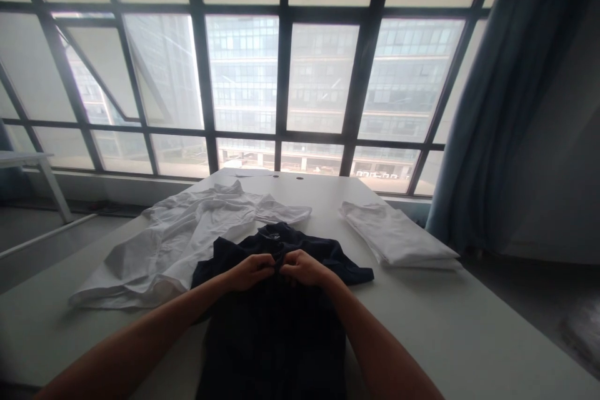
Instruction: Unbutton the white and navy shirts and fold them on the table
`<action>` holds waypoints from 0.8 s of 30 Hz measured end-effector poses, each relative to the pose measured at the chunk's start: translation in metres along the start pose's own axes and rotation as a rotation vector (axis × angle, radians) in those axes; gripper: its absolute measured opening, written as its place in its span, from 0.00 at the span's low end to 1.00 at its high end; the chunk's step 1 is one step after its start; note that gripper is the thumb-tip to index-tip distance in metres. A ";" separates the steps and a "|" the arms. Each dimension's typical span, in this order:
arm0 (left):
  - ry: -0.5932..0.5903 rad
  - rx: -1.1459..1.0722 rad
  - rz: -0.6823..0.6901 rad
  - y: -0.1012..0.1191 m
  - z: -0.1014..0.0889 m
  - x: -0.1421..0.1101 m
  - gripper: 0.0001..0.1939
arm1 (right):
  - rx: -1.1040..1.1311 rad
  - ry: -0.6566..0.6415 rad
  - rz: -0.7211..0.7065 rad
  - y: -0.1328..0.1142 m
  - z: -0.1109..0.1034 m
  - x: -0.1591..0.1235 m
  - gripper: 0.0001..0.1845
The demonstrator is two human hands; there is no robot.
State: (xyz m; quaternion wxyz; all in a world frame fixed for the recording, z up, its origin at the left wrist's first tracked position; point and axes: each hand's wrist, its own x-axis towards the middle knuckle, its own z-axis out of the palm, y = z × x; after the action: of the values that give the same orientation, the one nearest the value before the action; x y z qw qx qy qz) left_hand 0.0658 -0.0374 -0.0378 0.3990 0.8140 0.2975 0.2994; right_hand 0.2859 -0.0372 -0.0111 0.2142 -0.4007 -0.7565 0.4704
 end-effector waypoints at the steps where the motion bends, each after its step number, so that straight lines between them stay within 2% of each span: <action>1: -0.003 0.015 0.002 0.001 -0.001 0.000 0.11 | 0.001 -0.001 -0.005 0.002 0.000 0.001 0.05; 5: -0.029 0.090 0.003 0.006 -0.001 0.000 0.10 | -0.055 -0.009 -0.002 0.010 0.003 0.005 0.06; 8: -0.096 0.090 0.017 0.011 0.005 0.002 0.09 | -0.266 0.074 -0.009 0.015 0.007 0.010 0.02; 10: -0.124 0.090 0.012 0.014 0.007 0.003 0.09 | -0.387 0.109 -0.028 0.015 0.007 0.011 0.04; 13: -0.122 0.125 -0.066 0.021 -0.003 0.001 0.07 | -0.398 0.108 -0.005 0.010 -0.005 0.005 0.05; 17: -0.132 0.258 -0.159 0.032 -0.038 -0.007 0.03 | -0.375 0.109 0.188 0.000 -0.030 -0.014 0.06; 20: -0.146 0.534 -0.284 0.040 -0.061 -0.015 0.08 | -0.370 0.062 0.337 -0.002 -0.050 -0.028 0.08; 22: -0.053 0.772 -0.382 0.044 -0.071 -0.020 0.12 | -0.416 0.093 0.468 0.004 -0.064 -0.035 0.14; 24: 0.071 0.959 -0.492 0.044 -0.077 -0.024 0.18 | -0.517 0.228 0.590 0.014 -0.079 -0.040 0.19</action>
State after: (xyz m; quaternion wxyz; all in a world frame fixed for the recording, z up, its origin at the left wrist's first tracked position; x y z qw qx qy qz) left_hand 0.0055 -0.0409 0.0312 0.0305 0.8006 0.5959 0.0551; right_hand 0.3704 -0.0240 0.0158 0.0447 -0.6908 -0.6737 0.2586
